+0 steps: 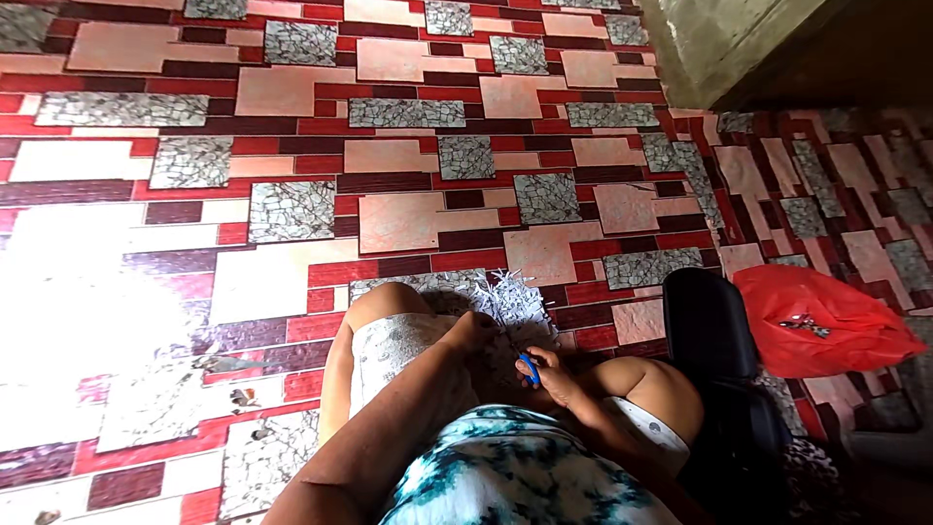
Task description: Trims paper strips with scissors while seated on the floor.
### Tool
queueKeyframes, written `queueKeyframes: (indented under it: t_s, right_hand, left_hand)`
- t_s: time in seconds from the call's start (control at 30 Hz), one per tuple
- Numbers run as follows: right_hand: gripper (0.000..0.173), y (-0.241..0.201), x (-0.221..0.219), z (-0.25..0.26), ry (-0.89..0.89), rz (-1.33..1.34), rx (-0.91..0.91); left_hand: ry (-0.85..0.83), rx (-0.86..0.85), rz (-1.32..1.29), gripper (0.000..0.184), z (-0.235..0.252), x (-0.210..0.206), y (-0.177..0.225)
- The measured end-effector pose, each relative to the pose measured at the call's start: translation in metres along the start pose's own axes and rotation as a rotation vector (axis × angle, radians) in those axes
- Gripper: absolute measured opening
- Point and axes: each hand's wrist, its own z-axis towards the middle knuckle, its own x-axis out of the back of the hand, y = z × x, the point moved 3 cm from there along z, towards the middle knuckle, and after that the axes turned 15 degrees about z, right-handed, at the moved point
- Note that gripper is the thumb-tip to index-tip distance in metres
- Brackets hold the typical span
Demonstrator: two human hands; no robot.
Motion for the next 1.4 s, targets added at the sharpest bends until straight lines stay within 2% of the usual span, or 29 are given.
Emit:
queueKeyframes:
  t_s: [0.23,0.43,0.63,0.73,0.83,1.13,1.4]
  right_hand:
    - [0.024,-0.002,-0.001,0.001,0.016,-0.069,0.039]
    - [0.018,-0.005,0.003,0.001,0.08,0.024,0.068]
    - [0.021,-0.007,0.006,-0.003,0.131,0.051,0.055]
    - [0.02,-0.003,0.008,-0.002,0.103,0.093,0.003]
    - [0.025,0.0,0.008,-0.001,0.067,0.048,-0.042]
    - [0.028,-0.002,0.003,0.0,0.076,-0.007,0.003]
    - [0.02,-0.004,0.003,0.0,0.095,0.011,0.054]
  left_hand:
    - [-0.03,0.001,0.029,0.027,-0.001,0.001,0.003]
    - [-0.025,0.046,-0.025,0.025,0.0,0.001,-0.001]
    - [-0.012,0.083,-0.1,0.021,0.0,0.001,-0.003]
    - [-0.006,0.11,-0.133,0.02,-0.001,0.001,-0.003]
    - [-0.008,0.12,-0.145,0.02,-0.001,0.001,-0.003]
    - [-0.042,0.08,-0.091,0.021,0.001,0.0,-0.004]
    - [-0.043,0.072,-0.095,0.02,0.001,0.0,-0.004]
